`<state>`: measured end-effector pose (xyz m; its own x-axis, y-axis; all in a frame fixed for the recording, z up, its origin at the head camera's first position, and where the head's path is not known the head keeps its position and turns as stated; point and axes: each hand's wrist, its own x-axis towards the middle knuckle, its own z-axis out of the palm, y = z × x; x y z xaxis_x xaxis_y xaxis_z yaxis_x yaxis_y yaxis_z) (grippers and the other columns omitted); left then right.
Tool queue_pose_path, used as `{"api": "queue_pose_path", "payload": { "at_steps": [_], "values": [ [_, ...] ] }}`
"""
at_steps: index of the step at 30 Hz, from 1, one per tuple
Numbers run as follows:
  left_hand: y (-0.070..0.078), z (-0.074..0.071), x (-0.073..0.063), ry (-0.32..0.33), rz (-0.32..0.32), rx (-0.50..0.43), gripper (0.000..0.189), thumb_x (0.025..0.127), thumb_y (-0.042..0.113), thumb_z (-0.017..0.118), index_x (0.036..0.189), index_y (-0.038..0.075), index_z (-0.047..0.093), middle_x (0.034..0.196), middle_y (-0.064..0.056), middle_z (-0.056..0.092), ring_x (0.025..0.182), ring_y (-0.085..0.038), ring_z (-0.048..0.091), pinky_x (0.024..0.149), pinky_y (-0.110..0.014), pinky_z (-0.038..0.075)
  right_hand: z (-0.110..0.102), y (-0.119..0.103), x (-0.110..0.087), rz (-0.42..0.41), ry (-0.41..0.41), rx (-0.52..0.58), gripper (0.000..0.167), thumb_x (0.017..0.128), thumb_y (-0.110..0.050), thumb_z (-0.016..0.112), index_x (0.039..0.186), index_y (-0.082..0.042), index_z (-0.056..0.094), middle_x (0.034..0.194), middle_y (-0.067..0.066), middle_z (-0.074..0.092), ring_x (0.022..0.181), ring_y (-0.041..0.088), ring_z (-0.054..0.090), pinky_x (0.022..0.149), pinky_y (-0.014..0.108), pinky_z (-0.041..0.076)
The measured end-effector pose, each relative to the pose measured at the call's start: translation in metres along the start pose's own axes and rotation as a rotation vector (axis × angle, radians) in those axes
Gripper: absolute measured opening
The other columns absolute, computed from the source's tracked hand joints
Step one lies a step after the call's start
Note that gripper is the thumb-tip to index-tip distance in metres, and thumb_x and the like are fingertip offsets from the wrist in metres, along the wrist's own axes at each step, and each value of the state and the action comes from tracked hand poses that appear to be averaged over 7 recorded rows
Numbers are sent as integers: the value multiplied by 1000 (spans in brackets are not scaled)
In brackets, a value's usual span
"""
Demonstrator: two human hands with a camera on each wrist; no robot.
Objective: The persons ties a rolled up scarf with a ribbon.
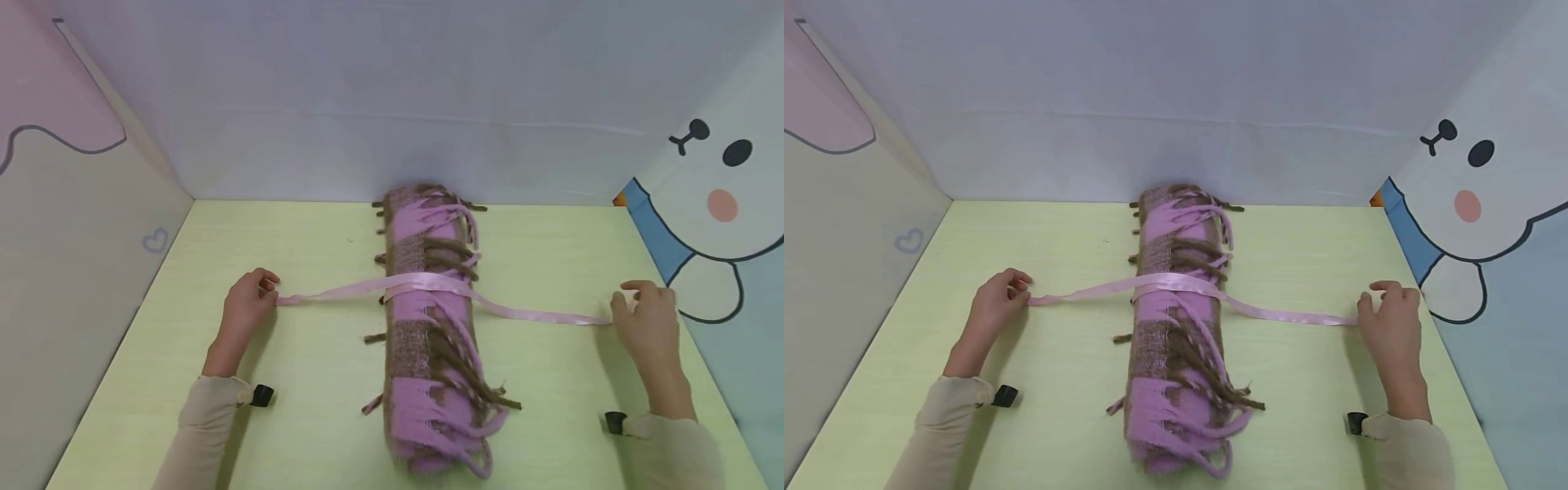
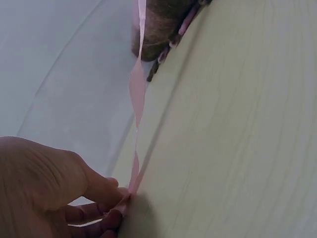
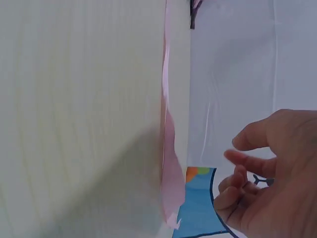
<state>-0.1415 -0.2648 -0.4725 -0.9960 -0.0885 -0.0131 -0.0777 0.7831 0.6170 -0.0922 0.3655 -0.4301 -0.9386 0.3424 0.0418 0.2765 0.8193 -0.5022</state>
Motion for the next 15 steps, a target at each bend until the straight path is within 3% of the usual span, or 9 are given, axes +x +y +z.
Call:
{"api": "queue_pose_path", "payload": {
  "at_steps": [4,8,12,15],
  "values": [
    [6,0,-5,26,-41,101,28,98,11,54,123,2,64,120,-25,63,112,-50,52,88,-61,42,11,-24,-9,-259,8,97,32,108,-18,49,124,3,66,115,23,56,90,13,48,71,27,37],
    [21,1,-11,89,-28,149,29,103,18,50,125,4,63,128,-27,59,123,-57,44,94,-73,33,21,-50,-18,-450,-69,199,23,109,-16,53,123,-5,68,119,12,62,92,-6,45,73,12,39],
    [47,8,-13,112,96,54,25,105,16,54,125,6,66,130,-23,64,123,-51,52,98,-73,34,32,-78,-27,-567,-139,246,21,109,-15,54,125,-12,67,125,6,66,104,-11,48,82,11,42],
    [70,19,-16,52,215,-93,23,107,17,56,125,9,68,130,-16,68,120,-41,59,103,-68,39,41,-99,-32,-632,-206,293,22,110,-14,53,128,-12,66,128,4,67,110,-8,52,87,15,45]
  ]
}}
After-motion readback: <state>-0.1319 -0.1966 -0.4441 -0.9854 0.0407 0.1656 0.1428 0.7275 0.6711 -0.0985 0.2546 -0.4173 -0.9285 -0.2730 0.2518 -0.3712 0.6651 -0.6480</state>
